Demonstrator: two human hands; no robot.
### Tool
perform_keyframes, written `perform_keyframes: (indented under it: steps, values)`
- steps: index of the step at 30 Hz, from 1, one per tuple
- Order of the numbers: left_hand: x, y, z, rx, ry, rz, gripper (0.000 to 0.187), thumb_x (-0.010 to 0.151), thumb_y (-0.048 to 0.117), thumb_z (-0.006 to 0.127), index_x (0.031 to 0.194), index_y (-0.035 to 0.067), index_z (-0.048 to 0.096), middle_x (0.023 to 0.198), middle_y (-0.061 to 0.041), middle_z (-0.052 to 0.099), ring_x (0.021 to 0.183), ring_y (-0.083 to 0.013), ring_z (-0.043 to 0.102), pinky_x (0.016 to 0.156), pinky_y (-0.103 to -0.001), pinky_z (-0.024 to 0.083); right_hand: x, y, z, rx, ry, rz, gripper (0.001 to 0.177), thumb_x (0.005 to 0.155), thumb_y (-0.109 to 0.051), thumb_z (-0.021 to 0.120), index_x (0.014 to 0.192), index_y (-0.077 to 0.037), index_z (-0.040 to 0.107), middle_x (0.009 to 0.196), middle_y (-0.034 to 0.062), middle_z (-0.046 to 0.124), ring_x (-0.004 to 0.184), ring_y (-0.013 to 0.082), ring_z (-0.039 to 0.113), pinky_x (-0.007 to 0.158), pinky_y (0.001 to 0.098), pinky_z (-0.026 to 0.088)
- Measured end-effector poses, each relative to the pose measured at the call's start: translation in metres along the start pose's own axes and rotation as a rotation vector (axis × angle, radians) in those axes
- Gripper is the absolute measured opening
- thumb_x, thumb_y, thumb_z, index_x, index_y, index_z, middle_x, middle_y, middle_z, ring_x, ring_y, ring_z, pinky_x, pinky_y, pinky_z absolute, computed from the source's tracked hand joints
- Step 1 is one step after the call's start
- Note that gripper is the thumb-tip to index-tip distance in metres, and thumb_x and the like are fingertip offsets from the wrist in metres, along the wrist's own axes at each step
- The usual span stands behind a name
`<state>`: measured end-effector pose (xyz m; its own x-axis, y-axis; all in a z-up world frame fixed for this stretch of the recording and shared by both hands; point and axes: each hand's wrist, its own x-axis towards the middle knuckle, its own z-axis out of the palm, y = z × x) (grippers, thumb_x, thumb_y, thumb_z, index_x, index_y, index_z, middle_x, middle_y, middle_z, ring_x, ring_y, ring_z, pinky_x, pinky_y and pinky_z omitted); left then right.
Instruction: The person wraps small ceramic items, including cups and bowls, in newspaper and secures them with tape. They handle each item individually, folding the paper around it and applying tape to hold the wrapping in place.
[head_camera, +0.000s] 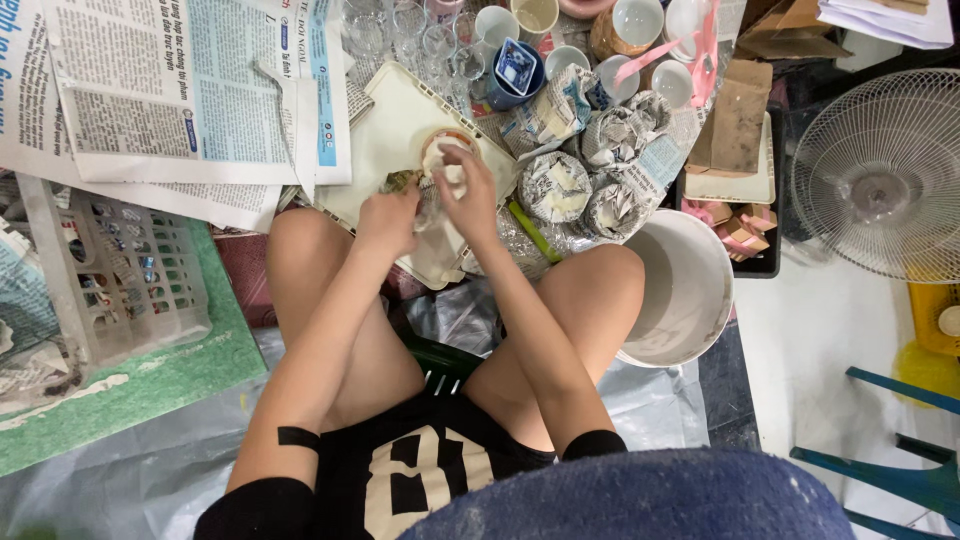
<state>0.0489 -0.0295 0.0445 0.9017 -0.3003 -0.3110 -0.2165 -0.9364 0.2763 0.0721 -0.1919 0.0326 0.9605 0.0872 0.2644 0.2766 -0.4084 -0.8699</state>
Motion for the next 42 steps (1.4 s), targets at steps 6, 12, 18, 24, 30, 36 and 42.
perform_keyframes:
  steps: [6, 12, 18, 24, 30, 36, 42]
  values:
    - [0.004, -0.01, 0.033, 0.218, 0.122, 0.153, 0.037, 0.076, 0.008, 0.074, 0.113, 0.007, 0.067, 0.086, -0.01, 0.075, 0.081, -0.0273, 0.075, 0.069, -0.04, 0.06, 0.011, 0.001, -0.018, -0.064, -0.275, 0.265, 0.031, 0.09, -0.014, 0.077, 0.119, -0.012, 0.065, 0.088, 0.0063, 0.074, 0.078, 0.0179, 0.074, 0.073, 0.0329, 0.059]
    - [0.0, -0.003, 0.071, 0.283, 0.409, 0.135, 0.029, 0.078, 0.003, 0.064, 0.106, 0.007, 0.068, 0.133, -0.004, 0.071, 0.074, -0.0211, 0.075, 0.061, -0.033, 0.06, 0.017, 0.007, -0.016, -0.364, -0.442, 0.177, 0.04, 0.08, -0.015, 0.079, 0.112, -0.011, 0.056, 0.083, 0.0056, 0.074, 0.082, 0.0295, 0.072, 0.069, 0.043, 0.052]
    - [-0.015, -0.007, 0.058, 0.132, 0.407, 0.18, 0.029, 0.08, 0.002, 0.065, 0.108, 0.005, 0.065, 0.15, -0.008, 0.058, 0.087, -0.0235, 0.075, 0.074, -0.035, 0.06, 0.018, 0.008, -0.01, -0.3, -0.446, 0.05, 0.041, 0.078, -0.011, 0.079, 0.111, -0.012, 0.054, 0.082, 0.0043, 0.073, 0.082, 0.0303, 0.072, 0.068, 0.0442, 0.052]
    - [-0.025, 0.0, 0.039, 0.052, 0.334, 0.158, 0.044, 0.065, 0.001, 0.07, 0.109, 0.004, 0.064, 0.153, -0.01, 0.053, 0.078, -0.03, 0.074, 0.07, -0.038, 0.06, 0.015, 0.005, 0.0, -0.526, -0.388, -0.132, 0.042, 0.081, -0.015, 0.08, 0.114, -0.016, 0.053, 0.075, 0.0008, 0.071, 0.074, 0.0275, 0.071, 0.073, 0.0455, 0.052]
    - [-0.032, 0.0, 0.038, -0.033, 0.391, 0.165, 0.039, 0.068, 0.002, 0.071, 0.105, 0.006, 0.063, 0.154, -0.011, 0.054, 0.078, -0.0304, 0.073, 0.072, -0.039, 0.06, 0.01, -0.011, 0.007, -0.672, -0.225, 0.016, 0.069, 0.069, -0.022, 0.085, 0.129, -0.013, 0.051, 0.099, 0.0128, 0.069, 0.079, 0.0372, 0.069, 0.071, 0.0471, 0.054]
    - [-0.037, 0.003, 0.033, -0.062, 0.369, 0.147, 0.04, 0.064, 0.003, 0.075, 0.102, 0.008, 0.062, 0.157, -0.015, 0.047, 0.084, -0.0293, 0.074, 0.068, -0.038, 0.06, 0.005, 0.0, 0.002, -0.483, -0.157, 0.09, 0.041, 0.076, -0.025, 0.086, 0.104, -0.012, 0.059, 0.109, 0.0098, 0.062, 0.087, 0.0325, 0.07, 0.07, 0.0455, 0.053]
    - [-0.043, 0.003, 0.031, -0.16, 0.401, 0.152, 0.039, 0.068, 0.0, 0.074, 0.103, 0.011, 0.061, 0.16, -0.015, 0.044, 0.096, -0.0268, 0.073, 0.071, -0.04, 0.06, -0.015, 0.011, 0.008, -0.412, -0.125, 0.016, 0.017, 0.084, -0.024, 0.081, 0.096, -0.015, 0.073, 0.105, 0.0043, 0.063, 0.083, 0.0261, 0.07, 0.073, 0.0416, 0.056]
